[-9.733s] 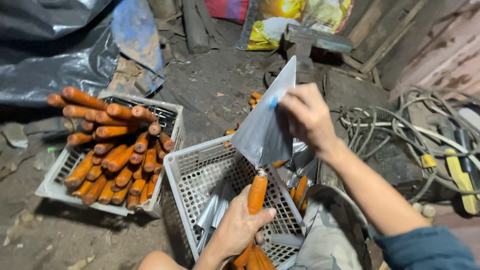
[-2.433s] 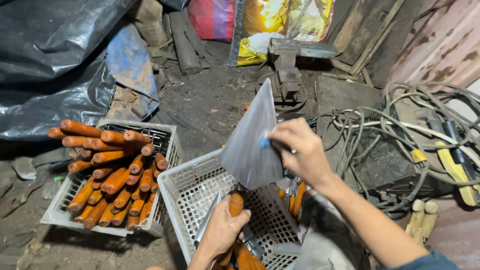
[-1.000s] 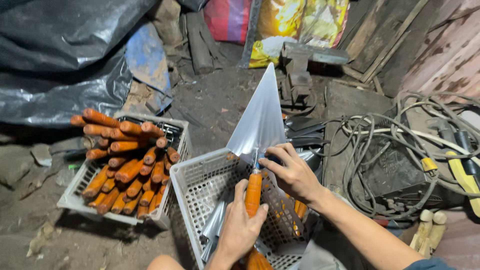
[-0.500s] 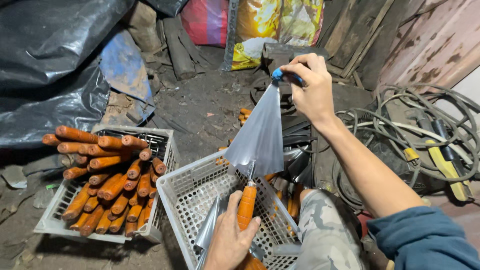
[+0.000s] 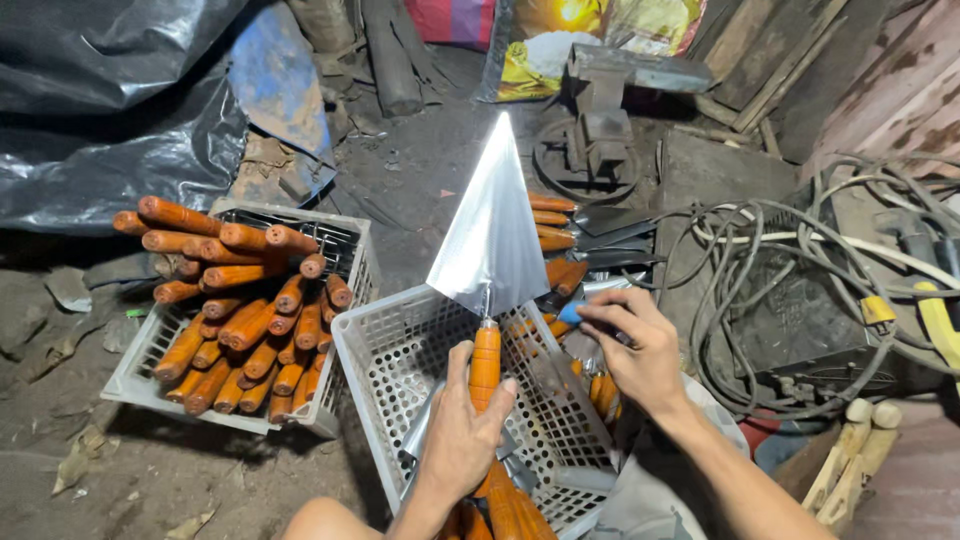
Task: The person sits on the floor and repeatedly rubs the metal blade of a trowel with a blue abrasive pad. They handle multiple trowels with wooden handles, taking them from a white plastic crate, polishing the blade, and placing them on the floor.
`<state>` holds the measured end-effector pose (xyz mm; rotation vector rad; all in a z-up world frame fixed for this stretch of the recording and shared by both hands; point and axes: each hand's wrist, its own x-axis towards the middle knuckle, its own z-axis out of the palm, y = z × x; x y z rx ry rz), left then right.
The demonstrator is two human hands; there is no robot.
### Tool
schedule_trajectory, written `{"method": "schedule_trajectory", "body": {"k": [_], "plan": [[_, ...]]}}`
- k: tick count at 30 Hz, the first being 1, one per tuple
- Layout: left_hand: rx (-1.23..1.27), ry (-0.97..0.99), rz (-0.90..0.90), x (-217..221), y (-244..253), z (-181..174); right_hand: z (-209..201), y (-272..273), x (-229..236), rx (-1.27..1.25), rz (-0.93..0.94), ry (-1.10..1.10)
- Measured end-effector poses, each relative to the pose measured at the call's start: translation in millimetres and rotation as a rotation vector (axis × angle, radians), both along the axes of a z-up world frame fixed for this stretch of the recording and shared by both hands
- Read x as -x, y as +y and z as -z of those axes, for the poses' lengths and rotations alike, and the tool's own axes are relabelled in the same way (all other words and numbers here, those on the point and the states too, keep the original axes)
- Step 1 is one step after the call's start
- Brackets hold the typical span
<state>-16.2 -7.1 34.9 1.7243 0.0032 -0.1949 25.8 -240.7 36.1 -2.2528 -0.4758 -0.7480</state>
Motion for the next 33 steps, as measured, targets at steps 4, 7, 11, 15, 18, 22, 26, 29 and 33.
{"method": "schedule_trajectory", "body": {"k": [4,7,11,15,18,22,26,29,33], "plan": [[-0.067,-0.027,0.032,4,-9,2,-3,2,-8,0.188,-0.067,-0.136],[-0.169,-0.128,0.068,8,-15,1,-9,15,-20,0.299,-0.267,-0.190],[-0.179,-0.089,0.104,14,-15,8,-30,18,-46,0.415,-0.279,-0.291],[-0.169,-0.321,0.091,18,-11,23,-50,6,-72,0.346,-0.107,-0.326],[-0.189,-0.162,0.118,14,-9,29,-46,13,-73,0.350,-0.230,-0.253],[-0.198,-0.251,0.120,12,-7,36,-23,32,-63,0.609,-0.587,-0.185],[-0.238,-0.272,0.126,10,-5,34,-18,37,-65,0.583,-0.576,-0.199],[-0.260,-0.101,0.172,3,-2,26,-30,35,-78,0.550,-0.498,-0.280],[-0.284,0.002,0.226,10,-1,27,-45,22,-86,0.515,-0.302,-0.362]]}}
